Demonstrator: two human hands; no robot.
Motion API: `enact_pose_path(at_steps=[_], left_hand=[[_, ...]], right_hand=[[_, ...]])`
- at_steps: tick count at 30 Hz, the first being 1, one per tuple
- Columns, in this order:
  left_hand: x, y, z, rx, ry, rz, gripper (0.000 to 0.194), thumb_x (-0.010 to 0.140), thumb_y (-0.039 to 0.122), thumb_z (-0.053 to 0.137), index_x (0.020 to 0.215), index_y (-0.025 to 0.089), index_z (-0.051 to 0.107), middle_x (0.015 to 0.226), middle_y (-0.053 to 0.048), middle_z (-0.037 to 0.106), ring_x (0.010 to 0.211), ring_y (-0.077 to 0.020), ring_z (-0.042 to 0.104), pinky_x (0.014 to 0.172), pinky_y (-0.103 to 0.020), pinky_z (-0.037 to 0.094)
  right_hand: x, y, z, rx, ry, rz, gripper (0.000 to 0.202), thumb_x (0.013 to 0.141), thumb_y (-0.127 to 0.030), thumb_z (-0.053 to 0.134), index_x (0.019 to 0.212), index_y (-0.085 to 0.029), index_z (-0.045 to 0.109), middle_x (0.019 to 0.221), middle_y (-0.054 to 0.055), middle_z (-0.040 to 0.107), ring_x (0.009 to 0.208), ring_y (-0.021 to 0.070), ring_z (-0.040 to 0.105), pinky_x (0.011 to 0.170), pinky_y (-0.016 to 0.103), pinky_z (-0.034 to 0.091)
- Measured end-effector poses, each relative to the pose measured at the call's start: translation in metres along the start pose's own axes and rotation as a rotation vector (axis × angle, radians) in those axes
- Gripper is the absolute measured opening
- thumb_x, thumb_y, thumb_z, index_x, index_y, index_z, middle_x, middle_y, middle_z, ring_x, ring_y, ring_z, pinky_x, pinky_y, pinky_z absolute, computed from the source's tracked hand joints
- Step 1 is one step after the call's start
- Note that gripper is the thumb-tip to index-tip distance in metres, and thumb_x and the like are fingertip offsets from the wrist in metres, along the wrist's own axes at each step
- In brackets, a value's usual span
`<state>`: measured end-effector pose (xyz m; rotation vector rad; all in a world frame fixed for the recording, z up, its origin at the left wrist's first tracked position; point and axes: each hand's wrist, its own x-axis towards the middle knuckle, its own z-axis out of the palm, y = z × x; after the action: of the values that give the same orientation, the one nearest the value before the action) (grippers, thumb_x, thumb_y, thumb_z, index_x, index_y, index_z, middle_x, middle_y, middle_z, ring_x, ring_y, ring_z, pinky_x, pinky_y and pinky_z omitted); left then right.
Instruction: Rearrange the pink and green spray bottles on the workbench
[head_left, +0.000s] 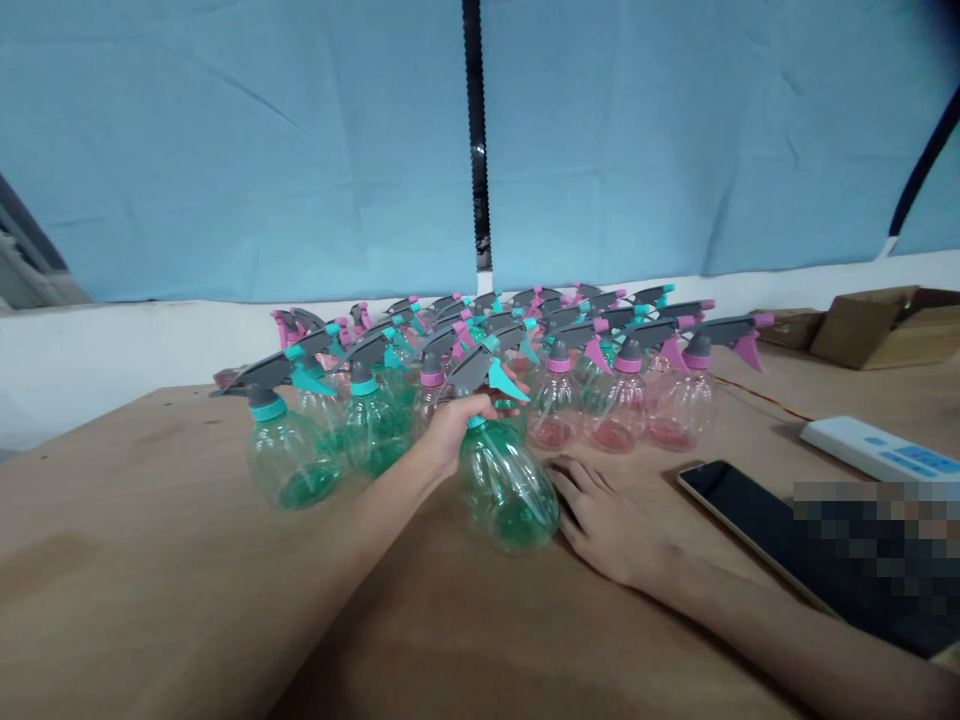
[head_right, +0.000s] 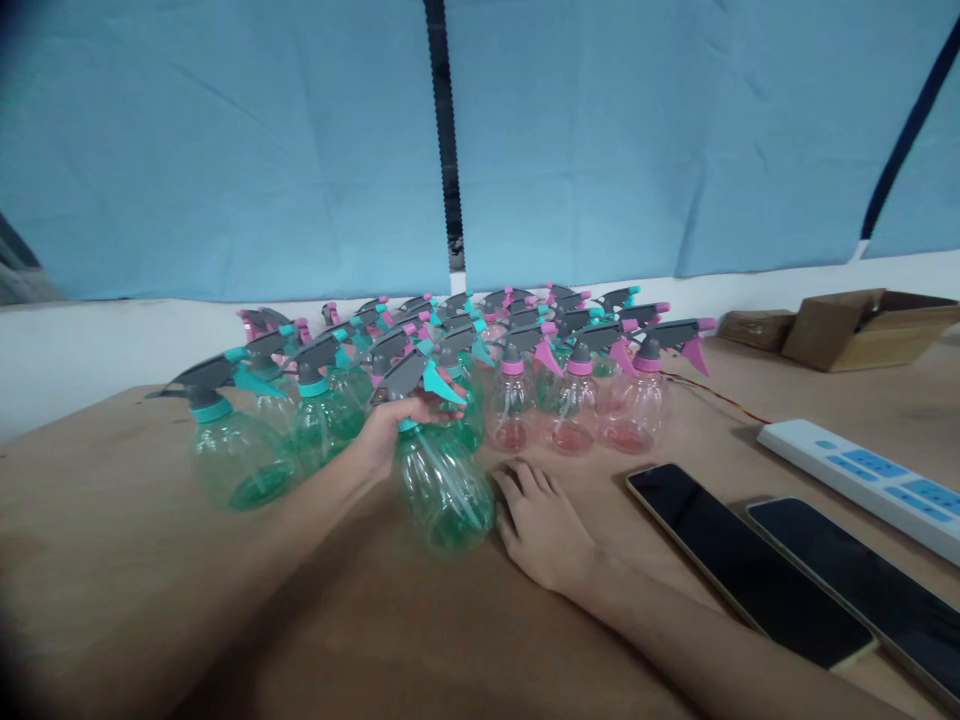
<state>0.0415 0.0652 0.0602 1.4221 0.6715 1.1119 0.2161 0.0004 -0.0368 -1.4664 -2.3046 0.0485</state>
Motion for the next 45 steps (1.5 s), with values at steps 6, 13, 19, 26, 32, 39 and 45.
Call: enact_pose_path(at_steps=[6, 13, 19, 26, 32, 39, 45], left_hand=[[-0.001, 0.003, 0.006, 0.141, 0.013, 0.029, 0.029, 0.055, 0.018, 0.048, 0.079, 0.016, 0.063, 0.091, -0.007, 0.065, 0.087, -0.0234, 0.060, 0.088, -0.043, 0.044], [-0.006, 0.003, 0.015, 0.117, -0.058, 0.027, 0.019, 0.054, 0.019, 0.052, 0.069, 0.017, 0.063, 0.088, -0.006, 0.067, 0.101, -0.0257, 0.057, 0.092, -0.043, 0.040], [-0.006, 0.004, 0.018, 0.126, -0.220, 0.034, 0.033, 0.054, 0.023, 0.051, 0.082, 0.021, 0.068, 0.084, -0.004, 0.069, 0.102, -0.0280, 0.056, 0.085, -0.044, 0.044], [-0.008, 0.008, 0.015, 0.197, -0.178, 0.035, 0.036, 0.056, 0.023, 0.047, 0.086, 0.019, 0.068, 0.090, -0.005, 0.068, 0.098, -0.0280, 0.059, 0.083, -0.044, 0.045], [-0.006, 0.009, 0.015, 0.119, -0.183, 0.066, 0.024, 0.055, 0.018, 0.047, 0.072, 0.019, 0.064, 0.077, -0.004, 0.066, 0.089, -0.0241, 0.061, 0.082, -0.040, 0.046], [-0.008, 0.009, 0.016, 0.059, -0.198, 0.080, 0.034, 0.058, 0.018, 0.047, 0.087, 0.020, 0.065, 0.084, -0.003, 0.067, 0.100, -0.0243, 0.058, 0.086, -0.041, 0.044], [-0.009, 0.010, 0.017, 0.041, -0.201, 0.102, 0.041, 0.060, 0.018, 0.049, 0.098, 0.020, 0.065, 0.090, -0.004, 0.068, 0.102, -0.0249, 0.058, 0.088, -0.043, 0.043]], right_hand=[[0.001, 0.001, 0.000, -0.011, -0.012, -0.006, 0.045, 0.082, -0.014, 0.037, 0.126, -0.013, 0.046, 0.125, 0.014, 0.047, 0.118, 0.0255, 0.040, 0.097, 0.043, 0.035], [0.000, 0.002, 0.000, -0.023, -0.035, -0.004, 0.048, 0.079, -0.014, 0.038, 0.126, -0.012, 0.045, 0.127, 0.015, 0.045, 0.119, 0.0252, 0.040, 0.097, 0.043, 0.034], [0.001, 0.002, -0.002, -0.036, -0.076, 0.001, 0.046, 0.081, -0.015, 0.038, 0.127, -0.010, 0.045, 0.129, 0.016, 0.043, 0.120, 0.0260, 0.037, 0.098, 0.043, 0.033], [0.000, 0.002, -0.001, -0.022, -0.025, -0.001, 0.044, 0.082, -0.015, 0.037, 0.126, -0.013, 0.046, 0.127, 0.015, 0.046, 0.119, 0.0256, 0.040, 0.097, 0.043, 0.034], [0.001, 0.001, -0.001, -0.008, -0.042, -0.003, 0.045, 0.083, -0.015, 0.036, 0.127, -0.011, 0.045, 0.127, 0.015, 0.045, 0.120, 0.0255, 0.039, 0.098, 0.042, 0.033], [0.001, 0.000, -0.002, -0.026, -0.037, 0.004, 0.044, 0.083, -0.015, 0.035, 0.126, -0.010, 0.046, 0.127, 0.016, 0.045, 0.119, 0.0259, 0.039, 0.097, 0.043, 0.034], [0.001, 0.001, 0.000, -0.029, -0.025, -0.007, 0.045, 0.082, -0.013, 0.036, 0.126, -0.010, 0.046, 0.126, 0.016, 0.046, 0.119, 0.0258, 0.040, 0.097, 0.043, 0.034]])
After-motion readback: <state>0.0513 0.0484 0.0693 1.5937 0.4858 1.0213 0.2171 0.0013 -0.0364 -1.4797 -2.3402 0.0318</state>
